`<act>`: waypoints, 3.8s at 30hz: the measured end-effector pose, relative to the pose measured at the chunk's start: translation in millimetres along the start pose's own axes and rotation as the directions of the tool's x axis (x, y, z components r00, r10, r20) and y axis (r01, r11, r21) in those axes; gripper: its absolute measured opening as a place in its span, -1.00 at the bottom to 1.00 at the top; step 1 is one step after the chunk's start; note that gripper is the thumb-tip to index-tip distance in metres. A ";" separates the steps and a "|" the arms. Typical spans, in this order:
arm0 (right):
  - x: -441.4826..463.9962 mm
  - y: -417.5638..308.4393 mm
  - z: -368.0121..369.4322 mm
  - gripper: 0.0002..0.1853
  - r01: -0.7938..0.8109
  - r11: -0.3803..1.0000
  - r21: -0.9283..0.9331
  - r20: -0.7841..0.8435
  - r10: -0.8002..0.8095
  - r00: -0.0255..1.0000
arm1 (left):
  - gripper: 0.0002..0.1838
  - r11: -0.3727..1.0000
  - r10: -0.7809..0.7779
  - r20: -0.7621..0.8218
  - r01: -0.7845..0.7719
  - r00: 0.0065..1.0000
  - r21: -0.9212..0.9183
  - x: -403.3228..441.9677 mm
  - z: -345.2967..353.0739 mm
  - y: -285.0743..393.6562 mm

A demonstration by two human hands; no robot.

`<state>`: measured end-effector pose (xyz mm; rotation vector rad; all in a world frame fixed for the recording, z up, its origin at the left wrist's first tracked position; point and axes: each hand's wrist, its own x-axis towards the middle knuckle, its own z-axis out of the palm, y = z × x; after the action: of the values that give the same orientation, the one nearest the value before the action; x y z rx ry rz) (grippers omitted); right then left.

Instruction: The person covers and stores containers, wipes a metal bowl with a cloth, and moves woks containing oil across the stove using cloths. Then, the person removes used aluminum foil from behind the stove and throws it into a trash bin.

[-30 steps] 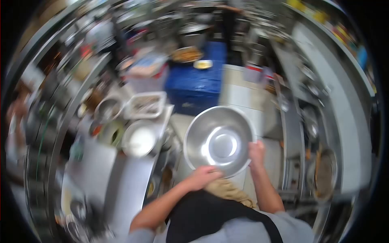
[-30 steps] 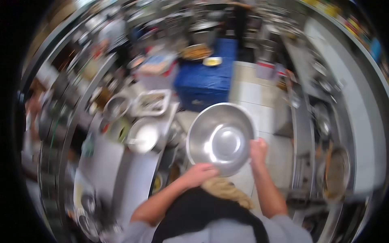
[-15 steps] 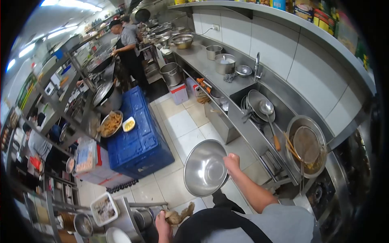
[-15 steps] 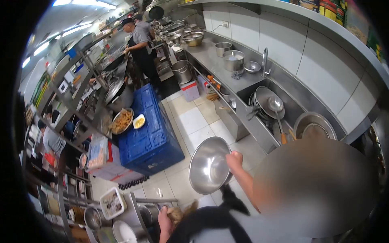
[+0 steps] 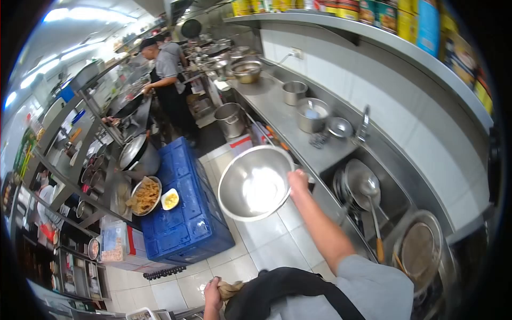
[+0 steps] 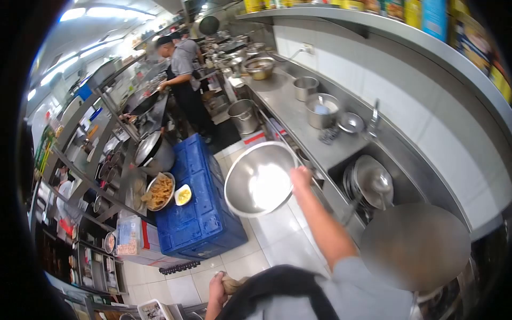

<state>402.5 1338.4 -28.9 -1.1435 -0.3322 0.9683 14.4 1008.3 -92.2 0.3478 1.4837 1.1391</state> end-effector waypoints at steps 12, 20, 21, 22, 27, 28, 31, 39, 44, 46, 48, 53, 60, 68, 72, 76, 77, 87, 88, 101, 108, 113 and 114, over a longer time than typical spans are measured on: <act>298.3 39.4 218.2 -0.84 0.117 0.844 -0.523 0.318 0.065 0.946 | -0.53 0.940 0.209 -0.339 -0.093 0.917 0.329 159.4 57.8 140.1; 357.2 88.5 243.1 -0.76 -0.048 0.760 -0.648 0.222 0.249 0.943 | -0.56 0.986 0.110 -0.518 -0.029 0.848 0.162 168.5 42.4 151.2; 363.6 95.0 245.9 -0.75 -0.060 0.753 -0.656 0.218 0.264 0.939 | -0.56 0.988 0.071 -0.563 0.019 0.823 0.152 164.7 46.1 140.4; 370.9 99.7 249.3 -0.74 -0.081 0.748 -0.659 0.206 0.282 0.937 | -0.56 0.990 0.046 -0.575 0.041 0.817 0.137 158.0 54.8 134.1; 387.0 112.1 270.1 -0.68 -0.155 0.755 -0.637 0.194 0.352 0.916 | -0.58 0.989 -0.139 -0.606 0.146 0.783 -0.038 142.6 102.5 128.1; 380.9 112.5 274.0 -0.67 -0.177 0.768 -0.615 0.196 0.367 0.909 | -0.59 0.990 -0.104 -0.648 0.138 0.755 0.002 136.3 123.6 145.4; 347.3 104.4 280.5 -0.63 -0.285 0.804 -0.521 0.223 0.451 0.864 | -0.57 0.975 -0.036 -0.636 0.166 0.770 0.146 160.9 131.8 122.5; 93.8 210.6 291.3 -0.75 0.248 0.759 -0.602 0.761 0.640 -0.108 | -0.56 0.978 0.197 -0.664 -0.098 0.721 0.184 153.4 164.9 158.9; -102.8 222.7 257.2 -0.70 0.315 0.934 0.169 0.268 0.264 -0.926 | -0.62 0.859 0.317 -0.827 -0.510 0.465 0.043 43.3 178.3 178.7; -149.9 216.6 251.2 -0.77 0.303 0.937 0.174 0.138 0.282 -0.949 | -0.65 0.833 0.266 -0.933 -0.545 0.242 0.096 2.7 178.3 145.4; -204.4 179.7 236.3 -0.84 0.329 0.922 0.206 0.029 0.330 -0.944 | -0.66 0.830 0.182 -0.983 -0.537 0.007 0.150 -45.2 186.2 107.9; -307.9 101.0 173.7 -0.85 -0.175 0.963 0.206 -0.188 -0.136 -0.973 | -0.60 0.779 -0.207 -0.817 -0.595 -0.538 0.195 -153.3 234.5 39.8; -409.8 42.2 68.0 -0.80 0.348 0.898 -0.268 -0.683 0.078 -0.727 | -0.62 0.616 -0.388 -0.747 -0.754 -0.540 0.226 -273.6 302.1 -35.0; -511.1 6.9 -57.1 -0.73 0.655 0.614 -0.439 -0.861 -0.080 -0.502 | -0.69 0.462 -0.494 -0.788 -0.878 -0.368 0.120 -270.6 307.9 -100.2; -574.4 14.8 -106.0 -0.78 0.521 0.782 -0.341 -0.865 -0.044 -0.500 | -0.61 0.752 -0.588 -0.621 -0.632 -0.517 -0.186 -342.3 309.8 -107.3; -649.0 -19.0 -156.7 -0.76 -0.159 0.979 -0.129 -0.852 -0.191 -0.488 | -0.46 0.702 -0.664 -0.483 -0.253 -0.571 -0.665 -385.5 277.2 -148.2; -665.2 -20.3 -175.4 -0.76 -0.227 0.950 -0.213 -0.806 -0.302 -0.509 | -0.41 0.659 -0.654 -0.449 -0.165 -0.609 -0.734 -405.5 265.8 -142.3; -879.7 -71.7 -270.5 -0.80 -0.242 0.889 -0.389 -0.739 -0.458 -0.494 | -0.73 0.941 -0.245 -0.849 0.095 -0.468 -0.324 -586.5 173.2 -162.6; -890.4 -80.5 -270.9 -0.81 -0.168 0.824 -0.541 -0.701 -0.552 -0.451 | -0.73 0.950 -0.215 -0.876 0.115 -0.433 -0.290 -603.7 160.3 -169.1; -1058.3 84.3 -292.8 -0.75 0.050 0.991 -0.120 -0.049 0.044 -0.998 | -0.77 0.253 -0.414 -0.886 -0.961 -0.209 0.108 -713.1 -89.2 -333.6; -1190.6 326.8 -70.7 -0.94 0.335 0.933 0.129 0.655 0.174 -0.735 | -0.71 0.666 -0.447 -0.852 -0.737 -0.274 -0.113 -738.8 -163.3 -387.2; -1277.4 454.5 67.6 -0.71 0.557 0.581 0.594 0.535 0.232 -0.812 | -0.62 0.638 -0.593 -0.773 -0.717 -0.226 -0.280 -695.4 -161.7 -398.4; -1290.9 457.5 67.9 -0.72 0.534 0.510 0.675 0.499 0.219 -0.839 | -0.63 0.598 -0.661 -0.731 -0.709 -0.170 -0.375 -685.5 -160.2 -399.1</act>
<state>-597.5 402.6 -95.5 0.5619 -2.8859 0.4959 216.4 227.5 -26.2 -1.9235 1.8131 2.2452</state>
